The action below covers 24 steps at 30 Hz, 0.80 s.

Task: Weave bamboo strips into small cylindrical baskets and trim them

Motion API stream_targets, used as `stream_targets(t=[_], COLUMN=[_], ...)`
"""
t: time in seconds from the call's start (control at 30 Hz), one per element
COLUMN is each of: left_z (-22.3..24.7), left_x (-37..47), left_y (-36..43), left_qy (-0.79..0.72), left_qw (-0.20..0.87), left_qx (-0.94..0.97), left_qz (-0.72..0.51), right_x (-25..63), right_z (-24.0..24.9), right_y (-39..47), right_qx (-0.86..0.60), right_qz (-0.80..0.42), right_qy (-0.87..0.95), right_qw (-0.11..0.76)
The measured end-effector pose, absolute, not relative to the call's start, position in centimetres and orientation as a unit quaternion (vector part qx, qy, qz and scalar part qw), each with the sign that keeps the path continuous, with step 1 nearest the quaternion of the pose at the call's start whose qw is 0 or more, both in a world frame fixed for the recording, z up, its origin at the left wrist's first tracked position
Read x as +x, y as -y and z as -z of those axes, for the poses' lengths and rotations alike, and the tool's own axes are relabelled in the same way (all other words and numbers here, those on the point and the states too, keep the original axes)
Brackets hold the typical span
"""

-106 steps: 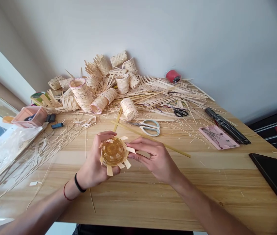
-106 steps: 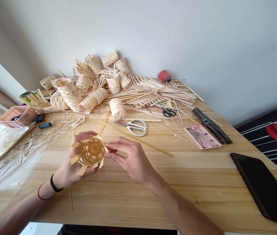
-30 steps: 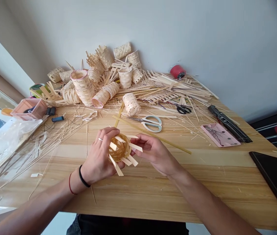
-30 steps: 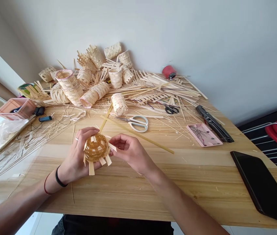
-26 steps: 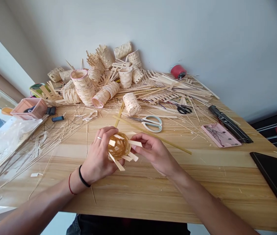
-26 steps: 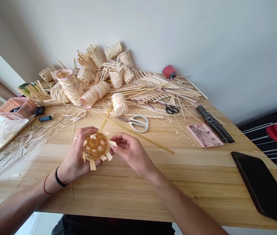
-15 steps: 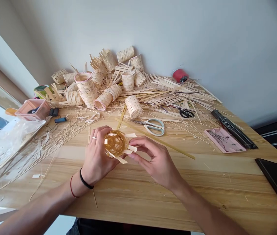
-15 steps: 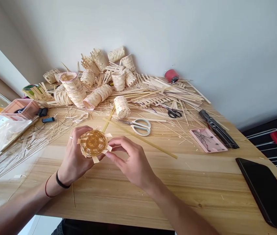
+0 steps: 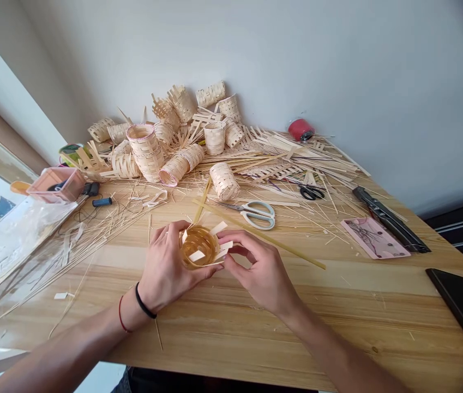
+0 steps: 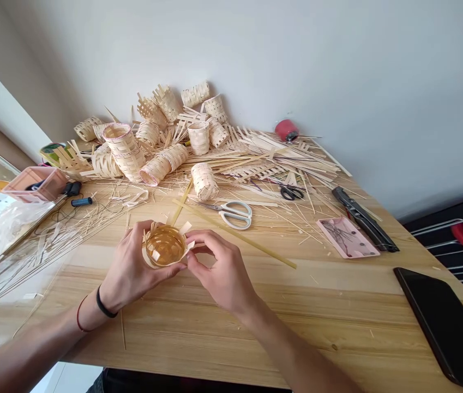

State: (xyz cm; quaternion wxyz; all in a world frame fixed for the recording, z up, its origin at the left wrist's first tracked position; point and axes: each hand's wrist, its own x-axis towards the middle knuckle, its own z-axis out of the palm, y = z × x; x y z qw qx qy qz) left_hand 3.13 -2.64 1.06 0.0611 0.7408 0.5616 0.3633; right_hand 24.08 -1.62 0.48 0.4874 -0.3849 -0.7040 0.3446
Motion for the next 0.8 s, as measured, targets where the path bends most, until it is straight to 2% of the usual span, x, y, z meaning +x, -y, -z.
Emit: stream_targets(t=[0.33, 0.6, 0.8], left_z=[-0.8, -0.89, -1.4], left_x=[2.99, 3.04, 3.03], left_y=[2.69, 2.82, 2.96], left_qy=[-0.561, -0.533, -0.527], left_qw=[0.164, 0.168, 0.167], left_qx=[0.719, 0.72, 0.716], left_qz=[-0.376, -0.411, -0.426], right_x=[23.91, 24.01, 24.28], right_z=[0.11, -0.29, -0.79], right_y=[1.92, 2.03, 1.88], right_qx=[-0.428, -0.423, -0.377], right_qz=[-0.311, -0.293, -0.353], right_qy=[0.686, 0.697, 0.693], right_qw=[0.499, 0.499, 0.503])
